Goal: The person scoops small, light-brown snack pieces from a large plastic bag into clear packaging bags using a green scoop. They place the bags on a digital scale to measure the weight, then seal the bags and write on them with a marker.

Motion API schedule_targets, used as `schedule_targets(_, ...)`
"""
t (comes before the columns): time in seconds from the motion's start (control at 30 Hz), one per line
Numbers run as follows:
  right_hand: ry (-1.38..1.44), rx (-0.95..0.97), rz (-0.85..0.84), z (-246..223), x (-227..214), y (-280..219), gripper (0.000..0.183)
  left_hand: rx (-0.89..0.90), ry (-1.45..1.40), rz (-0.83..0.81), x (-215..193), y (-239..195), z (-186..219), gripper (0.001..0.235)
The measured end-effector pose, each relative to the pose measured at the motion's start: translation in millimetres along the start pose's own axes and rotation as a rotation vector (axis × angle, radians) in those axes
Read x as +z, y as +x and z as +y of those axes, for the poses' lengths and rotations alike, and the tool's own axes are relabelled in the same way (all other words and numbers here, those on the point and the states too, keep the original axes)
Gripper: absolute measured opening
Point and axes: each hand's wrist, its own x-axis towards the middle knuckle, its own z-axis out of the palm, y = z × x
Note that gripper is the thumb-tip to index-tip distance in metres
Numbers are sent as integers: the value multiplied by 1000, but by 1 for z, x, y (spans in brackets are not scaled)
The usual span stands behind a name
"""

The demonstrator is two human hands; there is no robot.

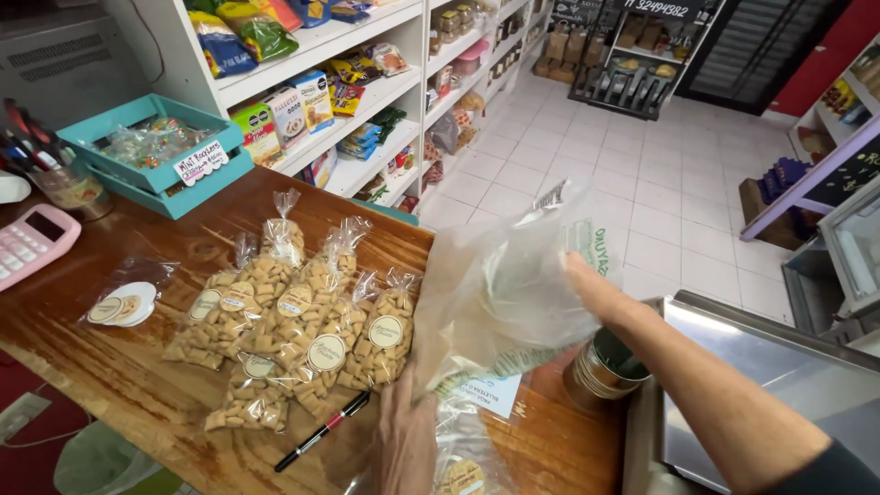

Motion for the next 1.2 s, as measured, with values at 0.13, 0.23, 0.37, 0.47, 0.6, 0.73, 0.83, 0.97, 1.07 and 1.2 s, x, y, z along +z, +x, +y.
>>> schedule_targets(0.13, 156, 138, 23, -9, 11, -10, 20, 47, 52, 112, 20, 3, -11, 13)
schedule_targets(0.23, 267, 246, 58, -11, 8, -21, 14, 37, 58, 120, 7, 6, -3, 18)
schedule_targets(0.37, 423, 389, 111, -22, 6, -34, 5, 65, 86, 94, -11, 8, -2, 15)
schedule_targets(0.47, 541, 490, 140, -34, 2, -42, 5, -2, 134, -11, -17, 6, -7, 18)
schedule_targets(0.6, 696, 618, 194, -52, -10, -53, 12, 67, 118, 57, -50, -11, -8, 9)
schedule_targets(0.73, 841, 758, 285, -72, -35, -79, 21, 225, 110, 204, -79, -29, -45, 9)
schedule_targets(0.83, 910, 821, 385, -100, -56, -95, 18, 42, 30, 162, -135, -33, 8, 9)
schedule_targets(0.97, 922, 836, 506, -113, -64, -129, 22, 200, -91, 91, -163, -17, 45, 13)
schedule_targets(1.07, 961, 808, 632, -119, -78, -159, 24, 397, -180, -156, -178, -1, 85, 38)
schedule_targets(1.2, 924, 823, 754, -143, -108, -206, 26, 457, -220, -314, -198, 14, 168, 30)
